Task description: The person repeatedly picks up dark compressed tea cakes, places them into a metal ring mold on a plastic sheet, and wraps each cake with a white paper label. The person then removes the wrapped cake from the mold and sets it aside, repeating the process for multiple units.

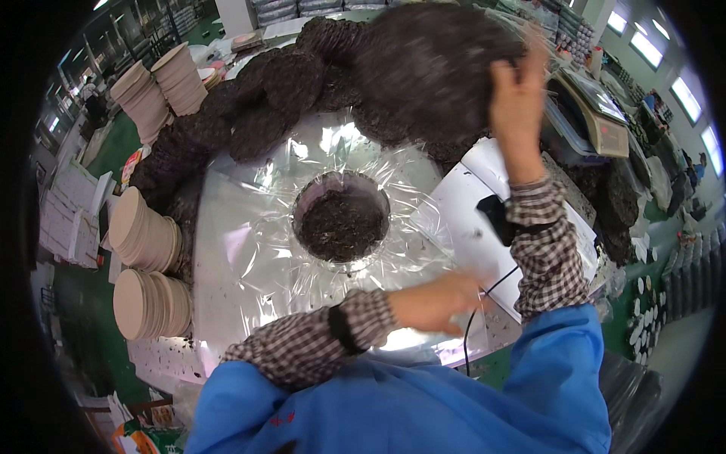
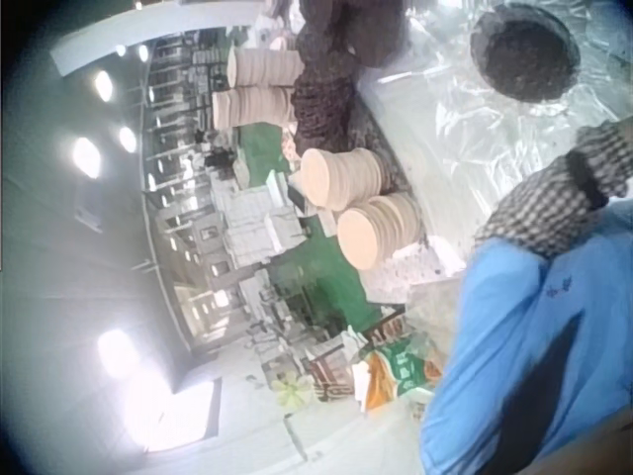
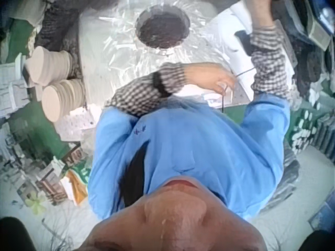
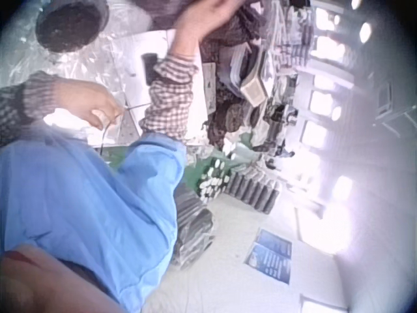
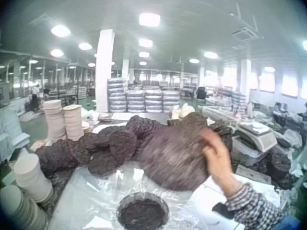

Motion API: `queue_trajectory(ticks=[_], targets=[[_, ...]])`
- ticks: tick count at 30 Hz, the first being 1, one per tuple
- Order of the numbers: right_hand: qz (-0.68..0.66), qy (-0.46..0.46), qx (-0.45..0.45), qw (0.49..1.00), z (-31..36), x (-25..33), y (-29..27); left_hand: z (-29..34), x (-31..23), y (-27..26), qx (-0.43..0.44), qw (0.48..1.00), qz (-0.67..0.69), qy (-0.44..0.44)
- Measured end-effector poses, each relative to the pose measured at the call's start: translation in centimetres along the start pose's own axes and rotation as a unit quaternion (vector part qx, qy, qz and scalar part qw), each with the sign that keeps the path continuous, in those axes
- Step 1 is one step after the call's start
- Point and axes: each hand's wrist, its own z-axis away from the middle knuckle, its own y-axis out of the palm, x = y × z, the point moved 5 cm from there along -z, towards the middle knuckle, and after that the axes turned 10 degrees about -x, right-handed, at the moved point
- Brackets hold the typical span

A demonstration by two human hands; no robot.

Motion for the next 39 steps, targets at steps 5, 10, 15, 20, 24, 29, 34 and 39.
queue_trajectory(ticks=[5,10,15,20,24,29,34,39], targets=[[0.0,0.269,0.28,0.922,16.8,-8.4,5.2,10.5,4.5,-18.4,-0.444,0.845,0.251,-0.16],[0.124,0.209,0.329,0.912,20.4,-8.9,7.4,12.4,14.3,-18.5,-0.231,0.782,-0.435,-0.384],[0.119,0.238,0.348,0.899,20.3,-9.5,6.8,12.3,13.8,-17.9,-0.265,0.756,-0.458,-0.385],[0.109,0.143,0.317,0.931,21.0,-8.5,6.8,10.6,10.8,-14.1,-0.296,0.852,-0.391,-0.183],[0.19,0.186,0.368,0.891,21.7,-7.7,7.5,11.2,11.3,-12.9,-0.228,0.877,-0.359,-0.225],[0.145,-0.085,0.441,0.882,20.4,-6.1,7.4,11.8,12.2,-12.8,-0.205,0.878,-0.361,-0.24],[0.294,-0.234,0.666,0.644,21.6,-6.8,6.9,11.2,14.2,-11.9,-0.053,0.856,-0.406,-0.314],[0.417,-0.211,0.735,0.491,22.2,-5.9,9.4,10.8,15.2,-12.1,0.069,0.838,-0.379,-0.386]])
